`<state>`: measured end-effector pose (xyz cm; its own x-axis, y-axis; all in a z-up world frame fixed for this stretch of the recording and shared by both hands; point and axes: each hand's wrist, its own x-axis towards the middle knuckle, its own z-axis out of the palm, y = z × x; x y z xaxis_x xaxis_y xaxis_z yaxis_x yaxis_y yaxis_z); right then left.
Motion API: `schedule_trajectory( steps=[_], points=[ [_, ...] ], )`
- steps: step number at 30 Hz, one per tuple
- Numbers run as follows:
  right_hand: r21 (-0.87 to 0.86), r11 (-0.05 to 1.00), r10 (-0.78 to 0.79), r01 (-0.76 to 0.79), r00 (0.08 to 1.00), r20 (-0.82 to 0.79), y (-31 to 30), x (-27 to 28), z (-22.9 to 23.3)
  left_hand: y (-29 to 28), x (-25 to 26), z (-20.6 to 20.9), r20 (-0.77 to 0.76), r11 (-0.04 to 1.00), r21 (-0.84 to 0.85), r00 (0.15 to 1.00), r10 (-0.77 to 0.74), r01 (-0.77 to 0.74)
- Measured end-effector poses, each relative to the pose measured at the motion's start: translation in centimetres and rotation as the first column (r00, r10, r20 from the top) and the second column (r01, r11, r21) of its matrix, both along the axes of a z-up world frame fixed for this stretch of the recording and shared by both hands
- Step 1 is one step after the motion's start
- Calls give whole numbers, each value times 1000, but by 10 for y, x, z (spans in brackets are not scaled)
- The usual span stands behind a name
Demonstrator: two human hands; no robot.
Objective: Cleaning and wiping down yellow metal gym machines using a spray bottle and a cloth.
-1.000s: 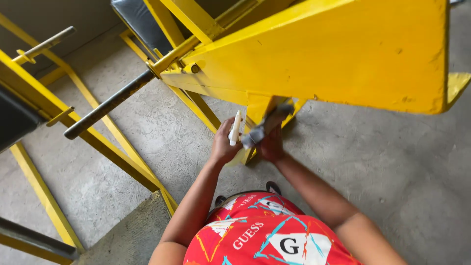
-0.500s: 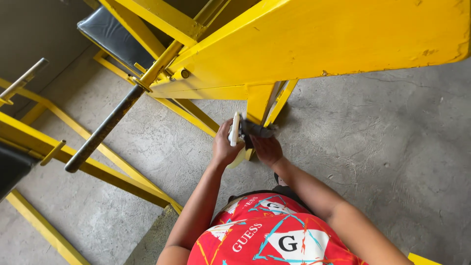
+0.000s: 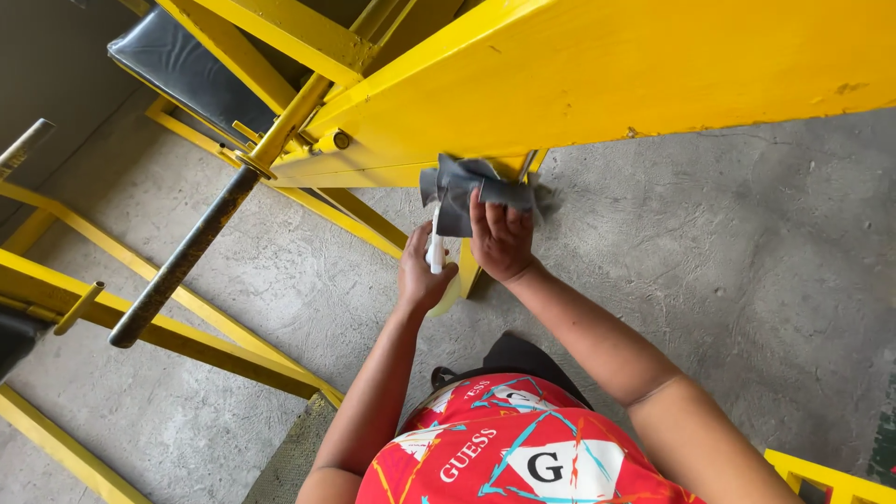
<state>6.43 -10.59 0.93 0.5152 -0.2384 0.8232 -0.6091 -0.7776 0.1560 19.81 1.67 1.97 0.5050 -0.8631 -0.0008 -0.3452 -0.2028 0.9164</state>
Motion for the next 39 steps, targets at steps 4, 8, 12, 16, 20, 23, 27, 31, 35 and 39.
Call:
schedule_trajectory(
  steps=[4,8,12,16,20,23,27,31,35,39],
  points=[
    [33,999,40,-36,994,-102,-5,-14,-112,-5,4,-22,195,998,-62,981,-2,14],
    [321,934,217,-158,963,-159,5,-33,-164,-8,2,-35,156,998,59,988,-8,-1],
    [238,944,274,-230,946,-173,7,-41,-234,-11,3,-73,115,1000,16,993,-14,12],
    [330,925,278,-189,929,-245,2,-48,-283,-18,1,-101,104,999,40,995,-12,7],
    [402,902,315,-155,875,-368,-4,-55,-299,-29,-1,-122,140,1000,-7,990,-12,14],
    [400,894,350,-203,873,-340,-13,-58,-270,-36,3,-132,143,999,-33,989,-28,33],
    [216,934,328,-285,924,-198,-23,-37,-132,-40,14,-98,-9,991,-82,994,-111,110],
    [373,786,503,-493,861,78,-51,-24,-77,-39,22,-67,66,972,-170,986,-154,163],
    [272,741,619,-614,782,77,-50,-15,-36,-43,19,-30,-26,949,-250,978,-207,194],
    [399,694,608,-599,785,120,-41,-17,-59,-45,7,-9,-202,979,-143,964,-171,144]
  ],
)
